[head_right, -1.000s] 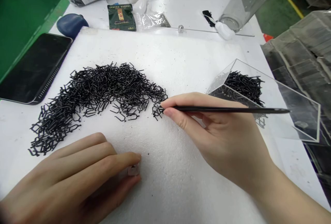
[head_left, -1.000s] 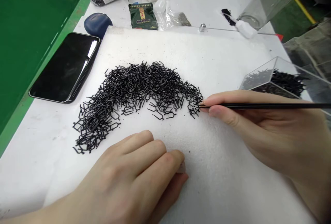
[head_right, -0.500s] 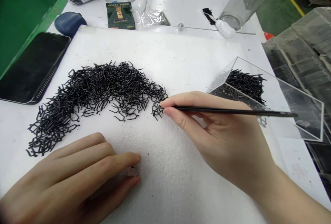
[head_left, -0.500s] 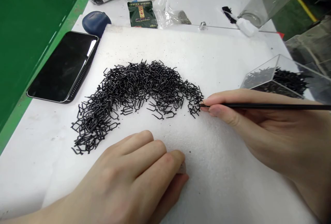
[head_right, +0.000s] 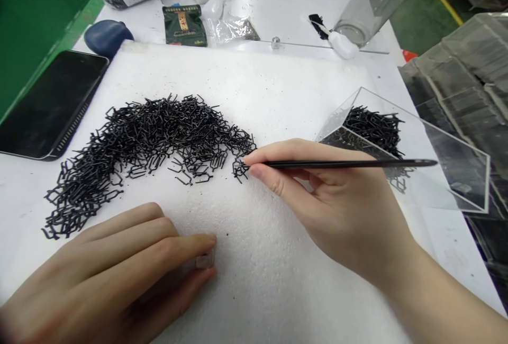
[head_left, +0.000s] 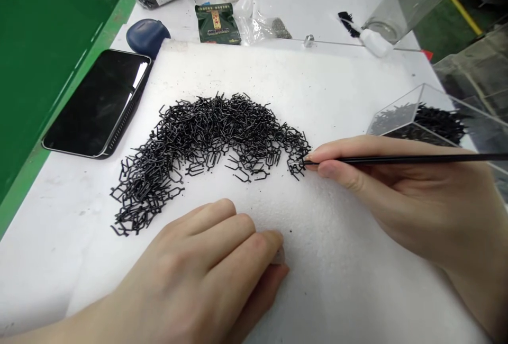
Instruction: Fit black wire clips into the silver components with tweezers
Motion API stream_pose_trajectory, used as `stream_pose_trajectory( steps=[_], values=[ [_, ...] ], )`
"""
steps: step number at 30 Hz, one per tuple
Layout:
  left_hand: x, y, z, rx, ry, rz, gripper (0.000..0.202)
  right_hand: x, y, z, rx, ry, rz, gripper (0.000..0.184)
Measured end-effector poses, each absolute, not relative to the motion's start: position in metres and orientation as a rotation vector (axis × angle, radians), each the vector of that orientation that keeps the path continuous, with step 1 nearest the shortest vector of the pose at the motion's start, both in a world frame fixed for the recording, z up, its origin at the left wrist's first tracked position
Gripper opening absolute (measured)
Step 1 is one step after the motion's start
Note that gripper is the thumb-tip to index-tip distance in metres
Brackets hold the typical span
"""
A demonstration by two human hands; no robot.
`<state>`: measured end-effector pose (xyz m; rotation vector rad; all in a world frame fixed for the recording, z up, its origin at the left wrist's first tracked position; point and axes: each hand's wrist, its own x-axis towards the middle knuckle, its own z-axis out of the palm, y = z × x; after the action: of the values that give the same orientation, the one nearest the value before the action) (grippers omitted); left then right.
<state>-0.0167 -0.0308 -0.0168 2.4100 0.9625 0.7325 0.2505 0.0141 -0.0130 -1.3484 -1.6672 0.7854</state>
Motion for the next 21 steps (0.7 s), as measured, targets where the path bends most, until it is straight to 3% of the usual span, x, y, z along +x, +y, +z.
stream_pose_trajectory(
  steps=[21],
  values=[
    [-0.0165, -0.0299, -0.0175, 2.418, 0.950, 0.754, 0.016, 0.2518, 0.0162, -0.0141, -1.338, -1.675, 0.784, 0.026]
  ],
)
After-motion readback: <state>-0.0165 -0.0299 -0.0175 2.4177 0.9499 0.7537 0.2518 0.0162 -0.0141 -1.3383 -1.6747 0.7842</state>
